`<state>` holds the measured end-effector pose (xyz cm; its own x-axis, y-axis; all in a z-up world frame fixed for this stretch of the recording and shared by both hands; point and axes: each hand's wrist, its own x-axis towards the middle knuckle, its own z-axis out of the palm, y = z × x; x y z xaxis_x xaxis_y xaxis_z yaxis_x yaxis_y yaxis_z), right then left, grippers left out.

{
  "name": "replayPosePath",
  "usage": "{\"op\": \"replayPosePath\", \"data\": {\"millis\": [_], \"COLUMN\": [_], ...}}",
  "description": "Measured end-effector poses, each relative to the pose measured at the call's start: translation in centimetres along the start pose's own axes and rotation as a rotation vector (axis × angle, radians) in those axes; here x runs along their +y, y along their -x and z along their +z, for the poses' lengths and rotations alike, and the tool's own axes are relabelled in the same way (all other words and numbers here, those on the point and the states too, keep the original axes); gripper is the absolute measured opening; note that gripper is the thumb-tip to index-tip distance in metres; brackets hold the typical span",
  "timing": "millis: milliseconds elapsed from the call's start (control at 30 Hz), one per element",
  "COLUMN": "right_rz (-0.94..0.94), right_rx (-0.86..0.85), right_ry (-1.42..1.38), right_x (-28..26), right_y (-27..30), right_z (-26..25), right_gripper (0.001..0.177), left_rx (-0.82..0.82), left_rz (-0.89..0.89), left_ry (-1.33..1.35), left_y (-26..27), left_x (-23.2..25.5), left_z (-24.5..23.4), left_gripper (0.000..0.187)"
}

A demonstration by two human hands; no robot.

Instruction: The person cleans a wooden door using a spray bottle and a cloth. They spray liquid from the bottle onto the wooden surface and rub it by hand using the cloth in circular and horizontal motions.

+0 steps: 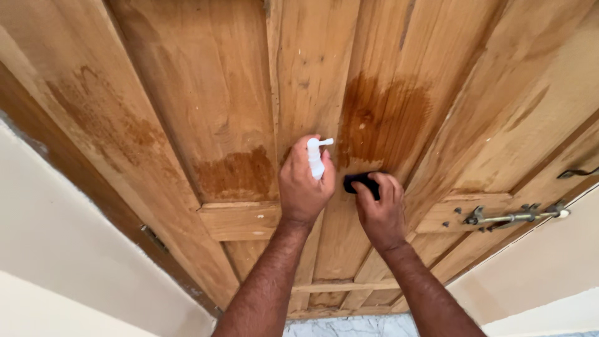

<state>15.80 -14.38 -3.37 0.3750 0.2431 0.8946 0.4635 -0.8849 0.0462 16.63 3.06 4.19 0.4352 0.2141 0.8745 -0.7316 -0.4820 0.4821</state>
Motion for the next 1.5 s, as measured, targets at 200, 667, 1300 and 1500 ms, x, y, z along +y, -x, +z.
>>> {"op": "replayPosePath", "data": {"millis": [200,667,1300,1500], "right_rz": [-0.023,0.069,-0.075,0.072], "right_rx": [-0.063,0.104,-0.016,0.218], "right_ry": [-0.074,-0.058,-0.096,-0.054], "right_x": [0.6,1.9,-0.6,2.4], "right_y": [-1.5,-1.4,-0.9,-2.2], "right_z": [-0.5,2.3,4.2,3.3], "right_gripper": [0.035,0.029,0.034,0.036], "left_rx": [-0.007,-0.028,-0.046,-0.024], "left_rz": [0.038,0.038,0.013,0.002], "left_ry": [-0.021,-0.022,-0.003,-0.003], "left_y": [0.0,0.0,-0.2,0.1], "left_x": [-0.4,-0.4,0.0,-0.2], "left_z": [0.0,-0.2,-0.3,-0.1], "left_gripper": [0.035,0.034,0.035,0.035]}}
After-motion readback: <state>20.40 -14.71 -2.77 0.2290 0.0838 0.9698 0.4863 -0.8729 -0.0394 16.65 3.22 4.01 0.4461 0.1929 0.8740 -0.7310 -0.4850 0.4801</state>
